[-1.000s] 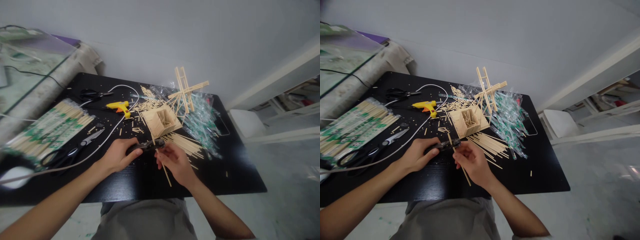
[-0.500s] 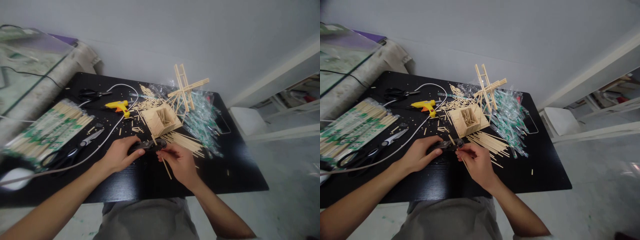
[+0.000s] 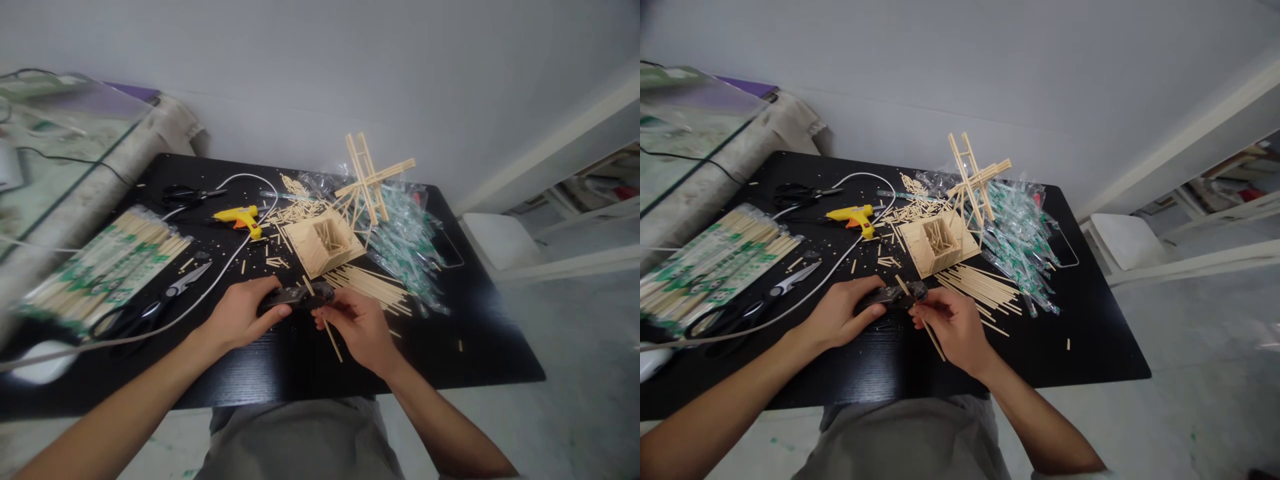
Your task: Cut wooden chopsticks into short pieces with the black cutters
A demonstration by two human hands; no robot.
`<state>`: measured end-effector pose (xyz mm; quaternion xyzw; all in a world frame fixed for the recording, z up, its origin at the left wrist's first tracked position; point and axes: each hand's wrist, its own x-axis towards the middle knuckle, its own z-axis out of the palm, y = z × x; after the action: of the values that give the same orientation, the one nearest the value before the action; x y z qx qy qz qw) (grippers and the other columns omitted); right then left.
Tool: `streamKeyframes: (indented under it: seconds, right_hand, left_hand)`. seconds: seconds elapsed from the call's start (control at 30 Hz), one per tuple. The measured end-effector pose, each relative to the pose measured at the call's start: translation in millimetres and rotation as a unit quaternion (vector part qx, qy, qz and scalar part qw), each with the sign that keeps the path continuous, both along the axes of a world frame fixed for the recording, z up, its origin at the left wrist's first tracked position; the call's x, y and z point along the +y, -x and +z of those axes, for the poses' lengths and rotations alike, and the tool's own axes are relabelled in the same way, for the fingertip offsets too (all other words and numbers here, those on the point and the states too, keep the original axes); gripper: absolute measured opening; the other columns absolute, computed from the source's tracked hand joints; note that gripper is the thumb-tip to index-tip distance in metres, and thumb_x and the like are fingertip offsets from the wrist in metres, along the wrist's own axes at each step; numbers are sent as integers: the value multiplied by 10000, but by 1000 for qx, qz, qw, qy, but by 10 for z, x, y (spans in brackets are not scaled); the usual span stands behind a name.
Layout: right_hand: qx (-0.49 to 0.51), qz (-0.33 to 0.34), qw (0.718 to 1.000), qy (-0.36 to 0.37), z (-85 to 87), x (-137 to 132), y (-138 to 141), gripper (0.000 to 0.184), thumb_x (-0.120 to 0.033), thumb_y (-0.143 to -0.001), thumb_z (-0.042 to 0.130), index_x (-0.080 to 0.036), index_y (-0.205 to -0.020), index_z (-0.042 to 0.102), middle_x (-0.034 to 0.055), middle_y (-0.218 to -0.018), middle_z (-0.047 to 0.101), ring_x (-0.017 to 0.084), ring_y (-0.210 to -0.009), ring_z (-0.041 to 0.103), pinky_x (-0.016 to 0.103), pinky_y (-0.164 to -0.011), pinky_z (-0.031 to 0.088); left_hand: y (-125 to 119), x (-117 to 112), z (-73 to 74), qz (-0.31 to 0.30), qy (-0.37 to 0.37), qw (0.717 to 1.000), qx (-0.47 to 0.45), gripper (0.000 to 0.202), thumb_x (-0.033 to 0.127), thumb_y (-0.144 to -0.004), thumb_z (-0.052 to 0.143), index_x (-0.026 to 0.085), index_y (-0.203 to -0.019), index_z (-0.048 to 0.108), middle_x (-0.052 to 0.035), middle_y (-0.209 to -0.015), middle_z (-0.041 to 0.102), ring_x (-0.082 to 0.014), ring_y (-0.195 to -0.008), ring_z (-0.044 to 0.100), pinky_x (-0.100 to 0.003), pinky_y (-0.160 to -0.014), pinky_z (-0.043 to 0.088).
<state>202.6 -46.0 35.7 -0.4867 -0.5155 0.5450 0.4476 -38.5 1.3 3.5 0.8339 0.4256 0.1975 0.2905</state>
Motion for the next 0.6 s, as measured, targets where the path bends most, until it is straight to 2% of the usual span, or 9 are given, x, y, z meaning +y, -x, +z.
streamKeyframes:
  seconds: [0.2,0.47,0.6]
  right_hand:
    - [2,-10,1000,10,-23,-3,18,128,-302,-850,781,-188,-811,738,0,-694,711,155,-639,693,279,-674,599]
    - [33,-5,999,37,-67,4,15,144,-289,-837,797,-189,-848,694,-11,-739,711,141,-674,712,283,-720,630]
    - [82,-13,995,57,-78,11,12,321,-255,-780,852,-227,-961,588,-27,-898,702,133,-715,735,293,-711,654]
  left_hand:
    - [-20,-15,54,14,5,999,39,474,619,-982,389,202,-856,575,-44,-765,651,-232,-695,642,-331,-659,440]
    - [-35,-29,40,38,7,998,56,473,619,-979,405,206,-812,566,-37,-729,652,-222,-669,640,-313,-646,405]
    - [-31,-11,40,52,18,996,64,511,637,-975,394,201,-798,594,-36,-694,657,-216,-646,642,-302,-633,394]
